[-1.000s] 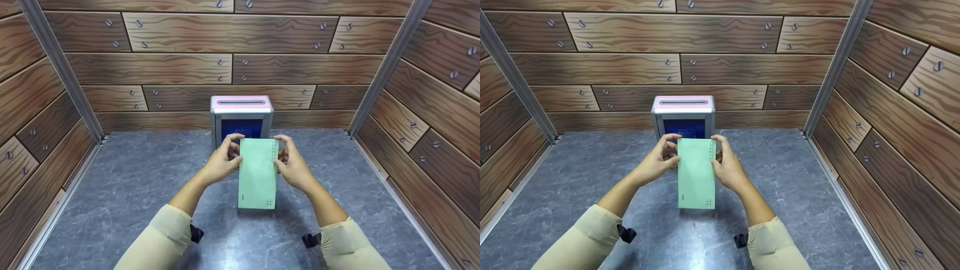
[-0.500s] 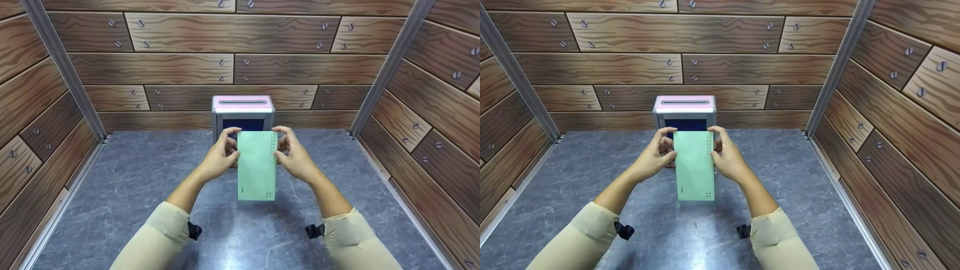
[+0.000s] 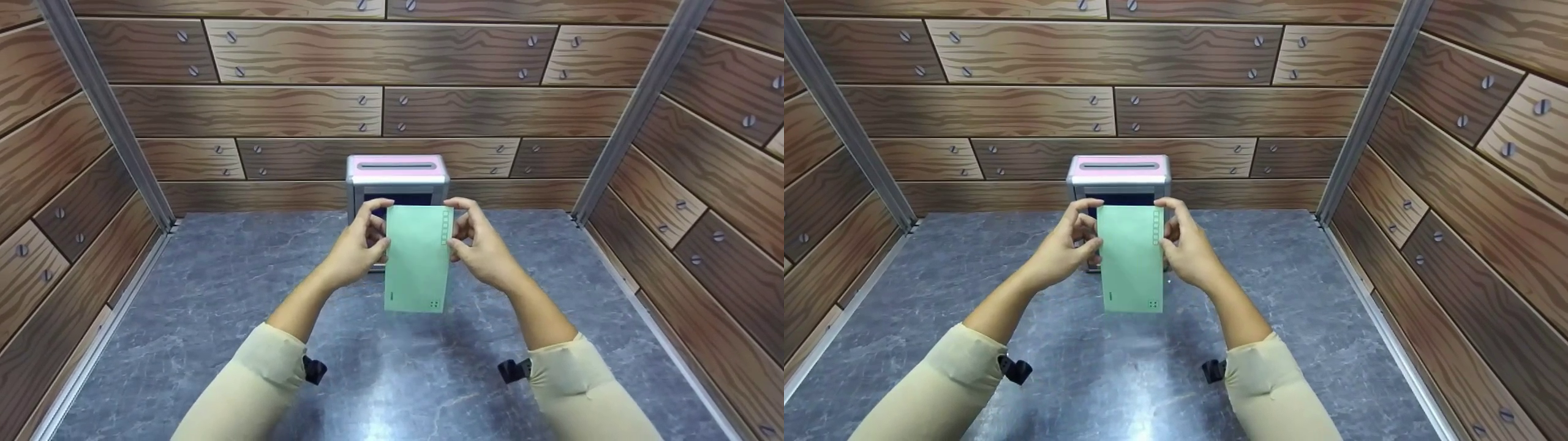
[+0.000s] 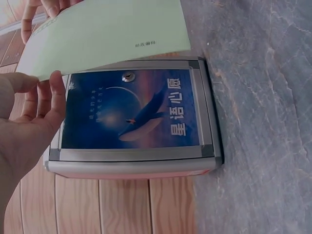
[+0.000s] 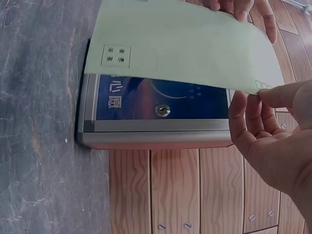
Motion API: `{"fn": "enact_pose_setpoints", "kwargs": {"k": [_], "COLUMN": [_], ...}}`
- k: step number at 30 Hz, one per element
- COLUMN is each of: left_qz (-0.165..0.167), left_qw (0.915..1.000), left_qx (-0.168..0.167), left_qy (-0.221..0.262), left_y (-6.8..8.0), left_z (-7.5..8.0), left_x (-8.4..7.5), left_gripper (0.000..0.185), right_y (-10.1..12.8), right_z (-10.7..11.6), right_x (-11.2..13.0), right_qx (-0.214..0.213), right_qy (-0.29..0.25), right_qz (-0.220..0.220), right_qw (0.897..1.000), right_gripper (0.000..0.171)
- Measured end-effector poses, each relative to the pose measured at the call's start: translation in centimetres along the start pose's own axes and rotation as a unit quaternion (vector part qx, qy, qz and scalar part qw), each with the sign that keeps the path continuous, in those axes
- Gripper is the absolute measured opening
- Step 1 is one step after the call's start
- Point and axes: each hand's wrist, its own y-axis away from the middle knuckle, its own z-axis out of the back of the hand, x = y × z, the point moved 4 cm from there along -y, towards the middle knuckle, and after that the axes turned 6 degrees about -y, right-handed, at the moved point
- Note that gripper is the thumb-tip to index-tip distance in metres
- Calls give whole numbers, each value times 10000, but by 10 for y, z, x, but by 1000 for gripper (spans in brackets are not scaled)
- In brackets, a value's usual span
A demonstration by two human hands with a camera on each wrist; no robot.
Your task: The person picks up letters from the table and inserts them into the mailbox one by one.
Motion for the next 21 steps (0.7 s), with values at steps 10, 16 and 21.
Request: {"fn": "enact_pose_setpoints", "kwargs": {"k": [10,16,21], "left_qz": [35,-80,-267], "left_qw": [9998,9990,9966], "left_qx": [-131,-357,-378], "left_qy": [-133,-248,-681], "left_y": [-2,-4,-6], "left_z": [6,11,16], "left_x": [-2,-5,-9], "left_gripper": [66,66,69], "right_y": [-3,-5,-8], "right_z": [-5,-8,-8], "right_x": [7,11,15], "right_qx": [-260,-371,-408], "right_qy": [287,322,346], "right_qz": [124,257,327], "right_qw": [9992,9985,9980], "right_gripper": [63,63,64]}}
